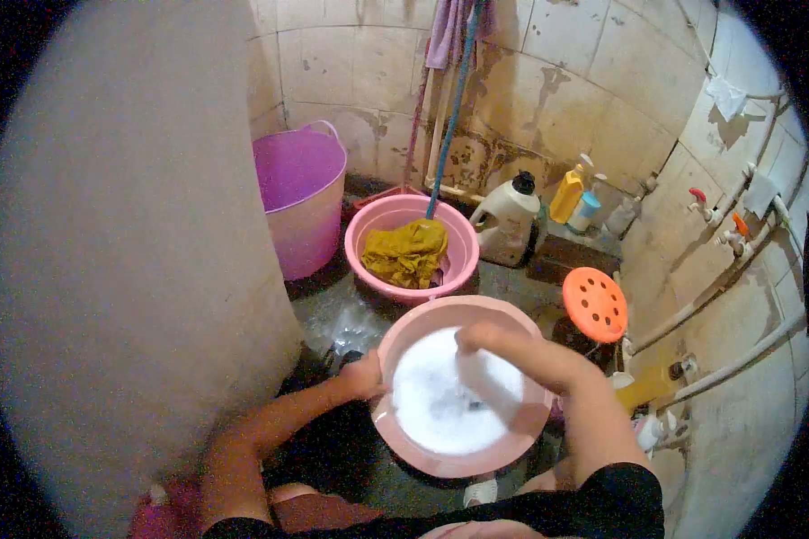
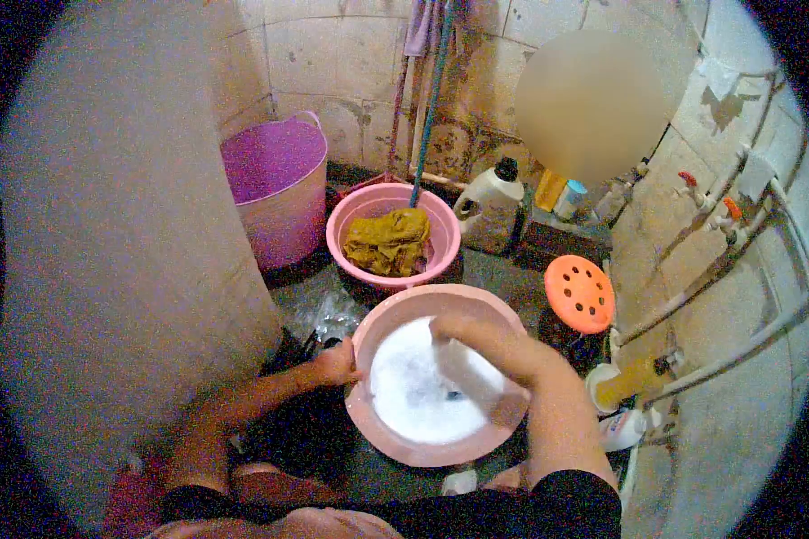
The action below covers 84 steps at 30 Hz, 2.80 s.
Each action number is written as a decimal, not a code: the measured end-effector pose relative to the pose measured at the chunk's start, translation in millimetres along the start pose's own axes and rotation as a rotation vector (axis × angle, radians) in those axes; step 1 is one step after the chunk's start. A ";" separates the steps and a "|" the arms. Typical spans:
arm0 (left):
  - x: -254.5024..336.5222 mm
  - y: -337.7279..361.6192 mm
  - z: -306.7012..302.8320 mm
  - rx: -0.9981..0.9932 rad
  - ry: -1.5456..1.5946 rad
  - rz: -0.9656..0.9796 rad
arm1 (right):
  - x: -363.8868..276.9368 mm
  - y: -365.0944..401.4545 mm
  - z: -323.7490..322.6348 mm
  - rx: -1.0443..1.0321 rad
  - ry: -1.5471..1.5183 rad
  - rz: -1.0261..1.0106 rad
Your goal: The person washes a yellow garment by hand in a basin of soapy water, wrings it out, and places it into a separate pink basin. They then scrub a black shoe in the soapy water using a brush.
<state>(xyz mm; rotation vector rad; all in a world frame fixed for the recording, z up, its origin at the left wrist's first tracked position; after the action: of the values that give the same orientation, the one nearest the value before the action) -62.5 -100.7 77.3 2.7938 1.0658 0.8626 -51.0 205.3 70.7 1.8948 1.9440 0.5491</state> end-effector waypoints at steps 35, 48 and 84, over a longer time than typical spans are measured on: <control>182.2 167.5 -419.9 0.809 -1.128 -0.636 | 182.1 26.3 -706.2 1.388 0.332 0.555; 180.4 165.5 -422.9 0.856 -1.110 -0.500 | 107.2 87.8 -831.0 1.735 -0.529 -0.677; 183.4 158.6 -420.5 0.802 -1.133 -0.553 | -93.1 55.5 -707.7 1.255 -0.114 -0.944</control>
<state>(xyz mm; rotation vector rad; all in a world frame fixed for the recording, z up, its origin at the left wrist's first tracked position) -67.5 -176.4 556.7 2.3718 1.8769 -1.2754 -366.9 99.0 704.3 1.0157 2.9981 -1.2532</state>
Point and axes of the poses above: each hand's wrist, its own y-axis away from the middle knuckle, its own z-axis out of the palm, x = y × z, the point moved 1 cm from there along -y, towards the middle knuckle, and after that the axes turned 6 degrees about z, right-handed, at the moved point
